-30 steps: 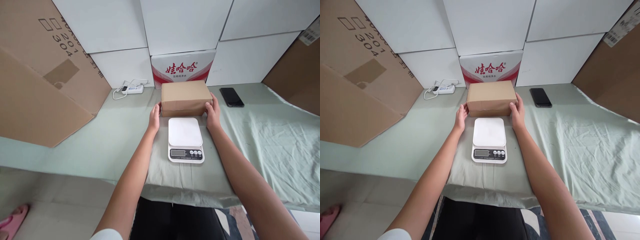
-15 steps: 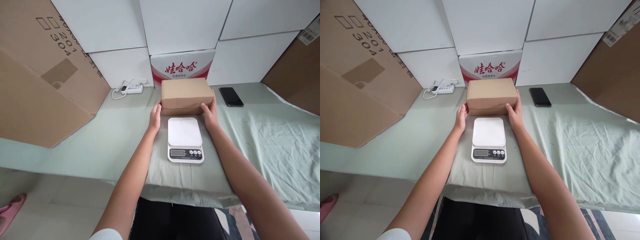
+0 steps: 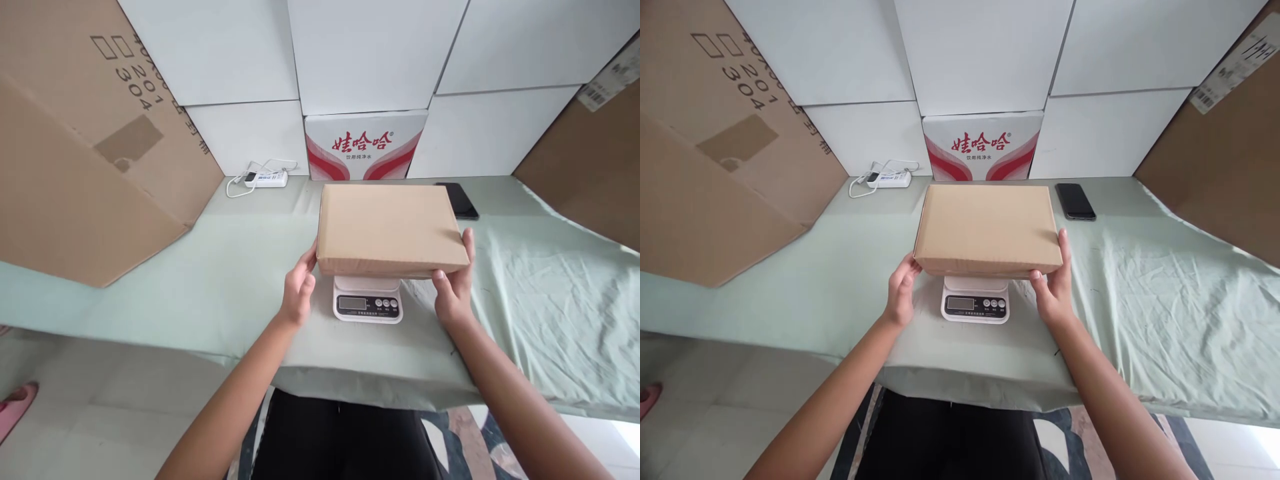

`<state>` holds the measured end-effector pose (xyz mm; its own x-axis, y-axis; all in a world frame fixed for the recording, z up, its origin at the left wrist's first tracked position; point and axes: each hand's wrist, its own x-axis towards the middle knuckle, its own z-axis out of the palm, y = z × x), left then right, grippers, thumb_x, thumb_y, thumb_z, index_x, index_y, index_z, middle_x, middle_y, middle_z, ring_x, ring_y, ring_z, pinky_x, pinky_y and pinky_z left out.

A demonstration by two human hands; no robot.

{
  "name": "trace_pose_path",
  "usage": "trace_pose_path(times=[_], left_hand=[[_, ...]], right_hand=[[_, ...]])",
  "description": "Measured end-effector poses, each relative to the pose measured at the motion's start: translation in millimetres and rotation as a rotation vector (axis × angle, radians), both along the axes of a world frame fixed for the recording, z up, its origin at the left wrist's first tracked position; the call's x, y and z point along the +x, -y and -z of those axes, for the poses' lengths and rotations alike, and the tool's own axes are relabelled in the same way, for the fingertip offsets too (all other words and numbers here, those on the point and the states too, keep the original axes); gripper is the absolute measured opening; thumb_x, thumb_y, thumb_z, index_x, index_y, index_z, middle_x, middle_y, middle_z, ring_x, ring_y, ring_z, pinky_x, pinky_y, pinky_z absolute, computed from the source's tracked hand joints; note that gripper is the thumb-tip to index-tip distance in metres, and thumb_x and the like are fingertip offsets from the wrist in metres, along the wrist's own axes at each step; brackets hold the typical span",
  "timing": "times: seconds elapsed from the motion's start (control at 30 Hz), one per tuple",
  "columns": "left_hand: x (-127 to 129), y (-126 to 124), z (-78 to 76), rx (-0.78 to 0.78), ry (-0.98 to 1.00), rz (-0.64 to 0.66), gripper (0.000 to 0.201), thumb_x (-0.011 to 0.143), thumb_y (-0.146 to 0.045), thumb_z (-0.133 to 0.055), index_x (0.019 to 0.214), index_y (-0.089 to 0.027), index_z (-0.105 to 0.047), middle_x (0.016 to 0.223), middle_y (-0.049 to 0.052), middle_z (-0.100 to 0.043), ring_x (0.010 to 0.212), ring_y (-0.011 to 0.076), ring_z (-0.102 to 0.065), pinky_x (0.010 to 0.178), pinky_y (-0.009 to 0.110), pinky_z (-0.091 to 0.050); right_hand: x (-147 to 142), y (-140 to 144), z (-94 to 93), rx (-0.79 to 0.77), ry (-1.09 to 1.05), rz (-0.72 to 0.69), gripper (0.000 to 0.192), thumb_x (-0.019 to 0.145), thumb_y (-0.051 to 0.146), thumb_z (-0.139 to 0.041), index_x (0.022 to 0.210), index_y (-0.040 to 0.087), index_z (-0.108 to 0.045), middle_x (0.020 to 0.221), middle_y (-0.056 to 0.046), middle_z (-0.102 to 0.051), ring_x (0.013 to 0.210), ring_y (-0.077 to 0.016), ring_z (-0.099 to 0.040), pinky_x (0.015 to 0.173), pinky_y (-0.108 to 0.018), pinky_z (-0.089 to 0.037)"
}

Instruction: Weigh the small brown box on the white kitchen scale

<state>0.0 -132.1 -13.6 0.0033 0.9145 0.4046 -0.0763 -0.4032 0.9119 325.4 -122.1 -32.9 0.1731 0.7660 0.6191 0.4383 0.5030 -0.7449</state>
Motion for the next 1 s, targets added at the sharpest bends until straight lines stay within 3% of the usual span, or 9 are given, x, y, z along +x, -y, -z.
trace_pose_path(times=[0.3,0.7,0.87,1.0], left_hand=[[-0.6,3.8,2.4,-0.083,-0.008,-0.021,0.078,0.100,-0.082,-0.057,0.151,-0.026,-0.073,0.163,0.015,-0.071,0.159,0.0401,-0.062,0.134,0.056,-0.051],[-6.7,7.1,8.6,-0.059,0.004,-0.026,0.070,0.105,-0.075,-0.056,0.156,-0.029,-0.071,0.168,0.013,-0.068,0.162,0.0380,-0.059,0.136,0.054,-0.050],[-7.9,11.6,10.5,-0.090,0.019,-0.040,0.071,0.107,-0.075,-0.052,0.160,-0.030,-0.068,0.174,0.010,-0.063,0.165,0.0365,-0.056,0.138,0.053,-0.048],[-5.9,9.4,-3.5,-0.103,-0.017,-0.013,0.073,0.103,-0.079,-0.056,0.153,-0.028,-0.074,0.163,0.012,-0.072,0.161,0.0389,-0.060,0.134,0.055,-0.051]], right_hand=[[0.8,-1.5,4.6,-0.027,-0.016,-0.048,0.092,0.096,0.077,-0.066,0.177,0.044,-0.035,0.180,-0.009,-0.048,0.170,-0.0429,-0.045,0.140,-0.077,-0.034],[2.0,-2.3,0.2,-0.030,-0.021,-0.027,0.093,0.096,0.081,-0.064,0.177,0.044,-0.038,0.186,-0.007,-0.043,0.174,-0.0442,-0.040,0.141,-0.078,-0.032],[4.1,1.7,-2.9,-0.006,-0.012,-0.021,0.091,0.098,0.081,-0.060,0.177,0.044,-0.038,0.184,-0.008,-0.046,0.172,-0.0462,-0.044,0.138,-0.079,-0.037],[1.2,2.3,-16.5,-0.022,-0.031,-0.063,0.081,0.102,0.075,-0.060,0.175,0.047,-0.042,0.187,-0.002,-0.043,0.177,-0.0439,-0.035,0.144,-0.080,-0.025]])
